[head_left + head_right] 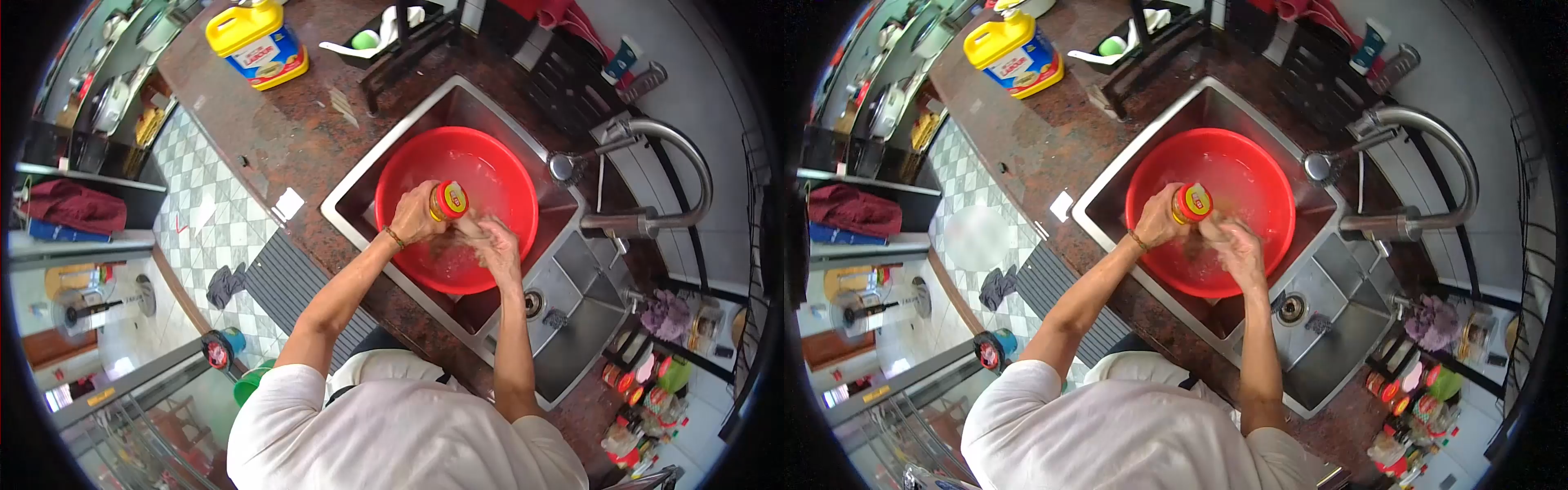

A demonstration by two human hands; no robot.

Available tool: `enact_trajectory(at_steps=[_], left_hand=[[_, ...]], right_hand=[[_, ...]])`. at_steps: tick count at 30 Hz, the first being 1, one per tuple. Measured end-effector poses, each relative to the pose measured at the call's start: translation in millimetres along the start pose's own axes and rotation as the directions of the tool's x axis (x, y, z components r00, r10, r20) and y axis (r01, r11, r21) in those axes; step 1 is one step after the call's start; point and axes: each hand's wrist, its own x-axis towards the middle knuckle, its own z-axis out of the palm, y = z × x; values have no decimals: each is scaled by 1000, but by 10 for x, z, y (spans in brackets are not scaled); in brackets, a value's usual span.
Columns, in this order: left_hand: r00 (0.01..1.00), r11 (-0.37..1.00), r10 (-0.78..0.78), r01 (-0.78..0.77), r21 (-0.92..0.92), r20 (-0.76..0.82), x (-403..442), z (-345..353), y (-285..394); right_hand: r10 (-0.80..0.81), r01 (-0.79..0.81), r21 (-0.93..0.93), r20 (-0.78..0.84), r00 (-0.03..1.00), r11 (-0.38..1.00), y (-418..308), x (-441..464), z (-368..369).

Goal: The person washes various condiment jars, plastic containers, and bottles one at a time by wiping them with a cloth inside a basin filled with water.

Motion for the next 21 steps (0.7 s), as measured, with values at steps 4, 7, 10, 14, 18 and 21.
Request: enact_trajectory(at_steps=[4,7,10,14,18,21], left_hand=[[976,984,180,-177,-36,125,20,230,-84],[988,994,71,-81,70,137,40,238,-36],[969,997,-41,23,76,244,-29,246,27],[969,984,-86,118,-130,234,-116,368,67],[948,883,-178,272,-382,264,79,759,-256],[995,971,7,17,-237,100,29,708,2]], right_hand=[[-712,603,-694,184,677,394,-49,325,223],[-571,487,-622,77,817,613,23,646,190],[-278,257,-508,36,960,822,139,971,108],[-168,175,114,-69,983,978,241,826,99],[-702,244,-821,-243,669,517,235,285,475],[-550,142,-653,-477,686,744,319,570,268]])
